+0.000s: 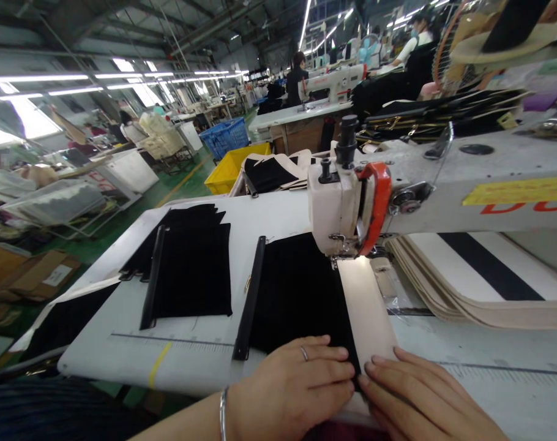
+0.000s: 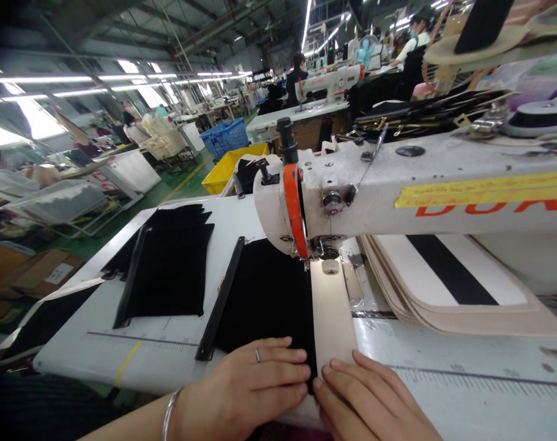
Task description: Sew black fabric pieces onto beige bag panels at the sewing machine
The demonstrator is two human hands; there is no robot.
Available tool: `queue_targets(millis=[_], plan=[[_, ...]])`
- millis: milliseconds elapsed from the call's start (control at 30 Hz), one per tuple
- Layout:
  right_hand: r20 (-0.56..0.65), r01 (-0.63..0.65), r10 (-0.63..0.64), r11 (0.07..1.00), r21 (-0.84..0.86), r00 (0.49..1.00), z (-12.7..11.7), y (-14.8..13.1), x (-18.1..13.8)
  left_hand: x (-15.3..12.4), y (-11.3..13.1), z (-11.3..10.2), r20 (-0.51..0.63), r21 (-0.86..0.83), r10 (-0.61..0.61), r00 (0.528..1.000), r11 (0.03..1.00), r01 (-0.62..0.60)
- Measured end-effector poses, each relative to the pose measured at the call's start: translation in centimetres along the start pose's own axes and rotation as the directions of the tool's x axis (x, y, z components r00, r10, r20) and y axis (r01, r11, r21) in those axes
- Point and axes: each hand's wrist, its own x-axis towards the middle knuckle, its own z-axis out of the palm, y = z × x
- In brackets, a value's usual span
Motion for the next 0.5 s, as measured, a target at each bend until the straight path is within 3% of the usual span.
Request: queue_targets(millis=[233, 500], plan=[[0.08, -0.118, 0.115, 0.992, 0.036, 0.99, -0.3, 0.6, 1.3, 1.2, -1.2, -0.5, 0.051, 0.007, -0.061, 0.997, 0.998, 0.06], [0.191, -0.244, 0.217, 0.961, 0.132, 0.957, 0.5, 1.5, 2.0, 2.6, -3.5, -0.9, 0.088, 0.09, -0.047, 0.995, 0.995, 0.039]])
